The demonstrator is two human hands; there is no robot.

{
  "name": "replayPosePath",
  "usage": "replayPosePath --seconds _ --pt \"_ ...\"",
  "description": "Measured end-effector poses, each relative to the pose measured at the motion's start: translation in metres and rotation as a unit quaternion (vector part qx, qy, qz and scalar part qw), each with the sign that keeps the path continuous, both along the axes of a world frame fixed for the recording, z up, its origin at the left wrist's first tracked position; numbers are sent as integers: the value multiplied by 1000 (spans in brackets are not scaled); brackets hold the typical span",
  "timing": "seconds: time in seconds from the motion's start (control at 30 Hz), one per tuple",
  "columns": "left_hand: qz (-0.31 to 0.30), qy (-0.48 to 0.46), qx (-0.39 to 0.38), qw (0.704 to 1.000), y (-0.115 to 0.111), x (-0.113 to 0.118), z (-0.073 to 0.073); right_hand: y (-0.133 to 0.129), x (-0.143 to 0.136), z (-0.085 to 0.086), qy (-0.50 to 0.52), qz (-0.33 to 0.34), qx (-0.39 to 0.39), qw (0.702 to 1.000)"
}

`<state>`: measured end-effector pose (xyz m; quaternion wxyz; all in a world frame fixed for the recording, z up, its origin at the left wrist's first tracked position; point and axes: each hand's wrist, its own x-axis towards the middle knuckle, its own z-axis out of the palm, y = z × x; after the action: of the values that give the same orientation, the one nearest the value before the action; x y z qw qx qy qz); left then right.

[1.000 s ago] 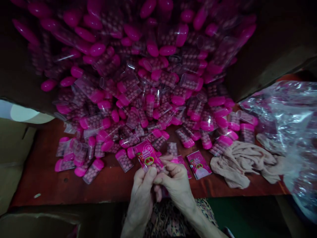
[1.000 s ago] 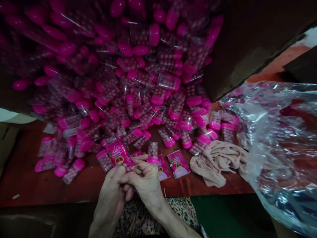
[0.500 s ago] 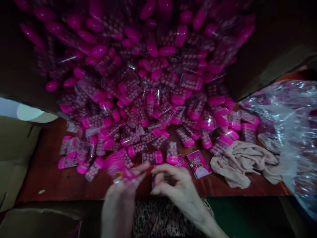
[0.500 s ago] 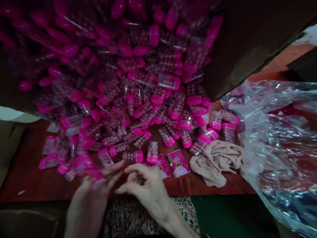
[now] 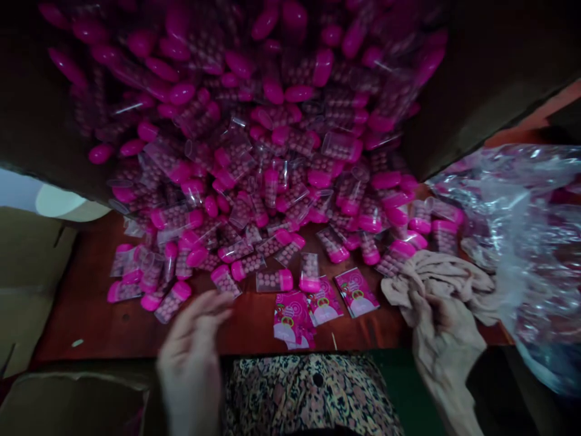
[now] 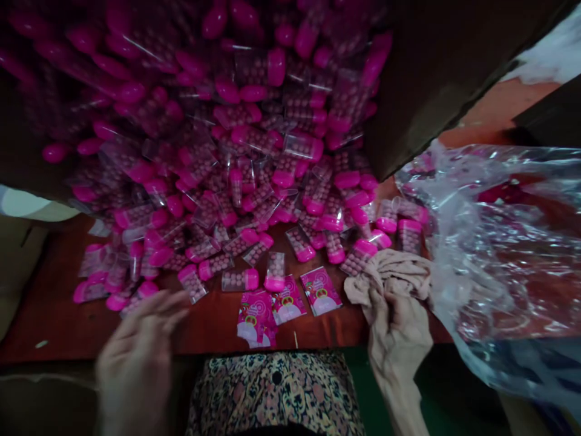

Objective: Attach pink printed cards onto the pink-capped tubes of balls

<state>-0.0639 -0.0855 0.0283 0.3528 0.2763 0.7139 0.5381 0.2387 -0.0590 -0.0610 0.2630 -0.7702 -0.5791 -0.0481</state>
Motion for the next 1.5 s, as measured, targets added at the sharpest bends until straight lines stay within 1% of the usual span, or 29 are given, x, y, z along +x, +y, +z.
replayPosePath --seconds 0.03,0.07,0.1,0.13,0.17,0.2,0.23,0.3,0.37,0.4,0.43,0.47,0.5,0.57,0.63,0.7,0.77,0.87,0.97,1.03,1.13,1.2,1.27,1.3,1.37,1.43,1.5 --pt "-68 13 -3 998 6 17 -7 3 0 0 10 -8 -6 1000" --pt "-162 27 -5 986 9 32 -13 5 1 1 19 -16 -10 1000" --pt "-235 72 24 969 10 44 -18 7 2 2 28 -24 -11 999" --pt "-285 117 60 949 9 52 -23 7 3 2 37 -27 -14 999" --pt "-315 163 96 930 8 57 -27 7 5 3 47 -25 -13 999" --pt "-318 203 121 918 6 58 -31 6 5 3 53 -19 -7 998" --pt "-312 236 132 911 4 58 -35 4 5 3 54 -15 6 998" --pt "-291 288 123 904 2 53 -41 -1 -1 5 37 -20 48 998" --pt "-282 322 106 898 1 50 -46 -6 -15 11 15 -27 102 994" --pt "-285 332 101 894 1 50 -48 -8 -24 15 18 -16 118 993" --pt "-289 339 98 890 1 51 -50 -9 -34 20 36 19 135 990" --pt "-292 343 95 888 1 52 -52 -11 -46 24 63 76 138 986" --pt "-292 343 92 888 1 53 -53 -11 -58 28 90 143 124 978" --pt "-275 334 90 897 1 53 -56 -12 -81 32 152 243 83 954" --pt "-249 319 88 910 -1 49 -59 -12 -101 30 180 311 46 932" --pt "-231 304 87 920 -2 43 -62 -10 -116 25 178 349 15 920" --pt "-219 295 87 926 -4 38 -65 -7 -126 18 167 355 1 920" --pt "-208 290 88 930 -7 34 -68 -5 -132 11 162 343 5 925" --pt "-200 278 84 936 -7 35 -68 -5 -131 11 167 344 12 924" --pt "-187 248 71 948 -5 37 -65 -7 -129 15 171 349 23 921" --pt "-184 161 36 969 -1 41 -56 -9 -127 20 163 374 60 911" --pt "-184 73 21 980 3 44 -49 -10 -126 22 170 394 86 899" --pt "-159 -38 16 986 7 46 -44 -10 -127 25 223 379 91 893" --pt "-137 -97 15 986 9 47 -41 -10 -127 26 266 354 79 893" --pt "-90 -194 13 977 13 49 -37 -10 -130 31 366 285 22 886" --pt "-57 -251 13 966 16 52 -33 -10 -133 37 452 240 -62 857" --pt "-43 -276 15 960 19 55 -30 -10 -138 43 509 234 -123 819"
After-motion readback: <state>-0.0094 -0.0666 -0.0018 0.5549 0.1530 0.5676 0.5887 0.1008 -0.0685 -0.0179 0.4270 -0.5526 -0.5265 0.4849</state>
